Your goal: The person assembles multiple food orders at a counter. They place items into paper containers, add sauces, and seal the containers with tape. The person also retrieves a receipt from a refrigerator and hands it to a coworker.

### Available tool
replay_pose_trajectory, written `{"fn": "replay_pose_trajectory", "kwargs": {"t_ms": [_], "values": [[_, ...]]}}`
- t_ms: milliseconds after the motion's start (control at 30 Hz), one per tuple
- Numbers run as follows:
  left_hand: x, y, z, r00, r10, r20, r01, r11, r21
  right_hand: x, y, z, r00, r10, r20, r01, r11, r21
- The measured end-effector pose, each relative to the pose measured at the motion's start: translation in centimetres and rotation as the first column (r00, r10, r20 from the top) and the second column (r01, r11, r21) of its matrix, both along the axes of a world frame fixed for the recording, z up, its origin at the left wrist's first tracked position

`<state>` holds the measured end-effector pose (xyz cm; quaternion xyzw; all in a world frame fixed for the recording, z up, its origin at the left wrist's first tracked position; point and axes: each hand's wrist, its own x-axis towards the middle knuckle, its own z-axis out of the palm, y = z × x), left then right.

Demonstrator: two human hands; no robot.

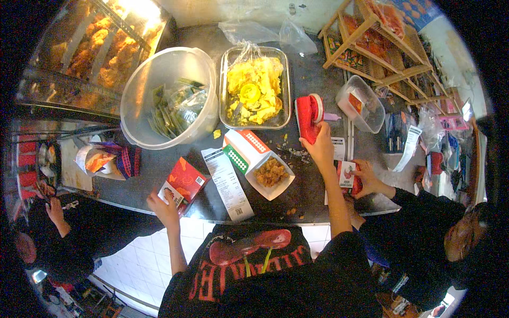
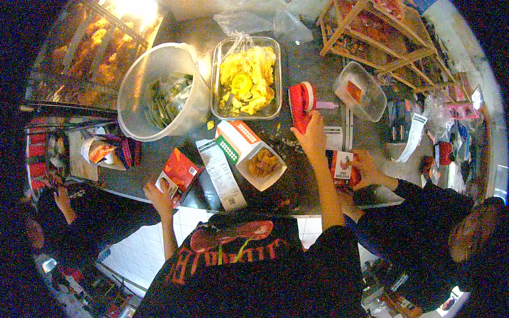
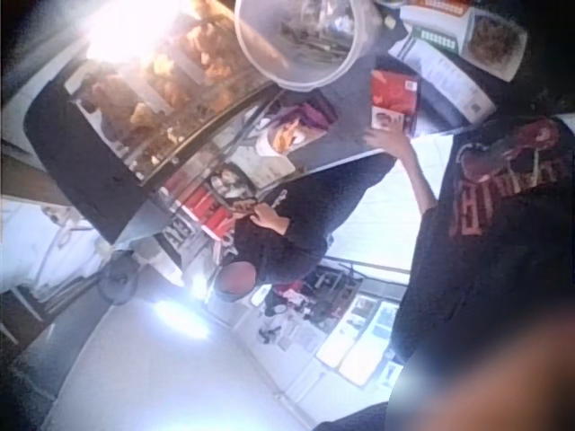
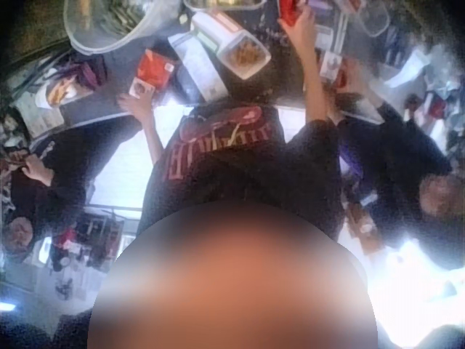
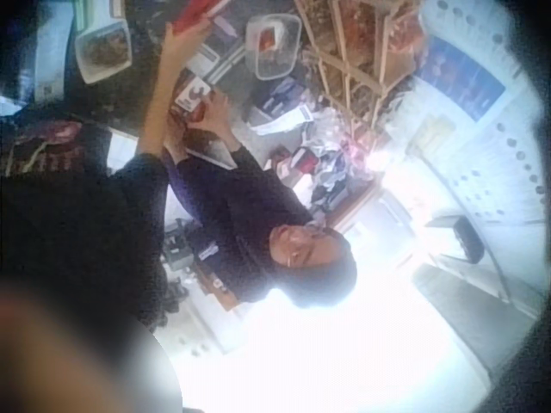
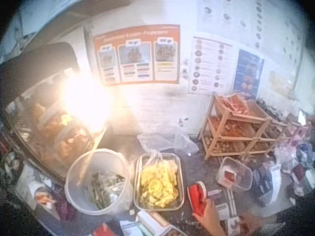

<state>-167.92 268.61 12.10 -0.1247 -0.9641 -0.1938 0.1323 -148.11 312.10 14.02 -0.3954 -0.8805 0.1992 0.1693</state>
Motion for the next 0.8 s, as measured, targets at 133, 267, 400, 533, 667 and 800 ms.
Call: {"fn": "replay_pose_trajectory", "kwargs": {"t_ms": [133, 267, 400, 533, 667, 800], "values": [[1.8, 9.2, 4.8, 0.871, -0.447, 0.202, 0.363, 0.864, 0.349, 0.5, 0.5, -0.1, 0.987, -0.081, -0.141, 0.068, 0.993, -0.091], [3.2, 20.6, 5.7, 0.480, -0.805, 0.349, 0.533, 0.583, 0.613, 0.7, 3.0, -0.4, 0.928, -0.101, -0.358, 0.071, 0.993, -0.097], [4.6, 33.7, 4.4, 0.293, -0.918, 0.266, 0.419, 0.374, 0.828, 0.0, 5.5, -0.3, 0.949, -0.076, -0.307, -0.014, 0.959, -0.282], [5.5, 41.3, 1.7, 0.389, -0.855, 0.342, 0.651, 0.518, 0.555, -0.8, 6.3, 0.3, 0.933, -0.029, -0.359, -0.085, 0.950, -0.300], [5.3, 43.0, -0.9, 0.433, -0.882, 0.186, 0.697, 0.459, 0.551, -1.7, 7.3, 1.4, 0.957, -0.026, -0.289, -0.083, 0.930, -0.358], [4.8, 43.4, -1.4, 0.369, -0.882, 0.293, 0.695, 0.471, 0.543, -2.2, 8.0, 1.6, 0.973, 0.024, -0.230, -0.093, 0.952, -0.292]]}}
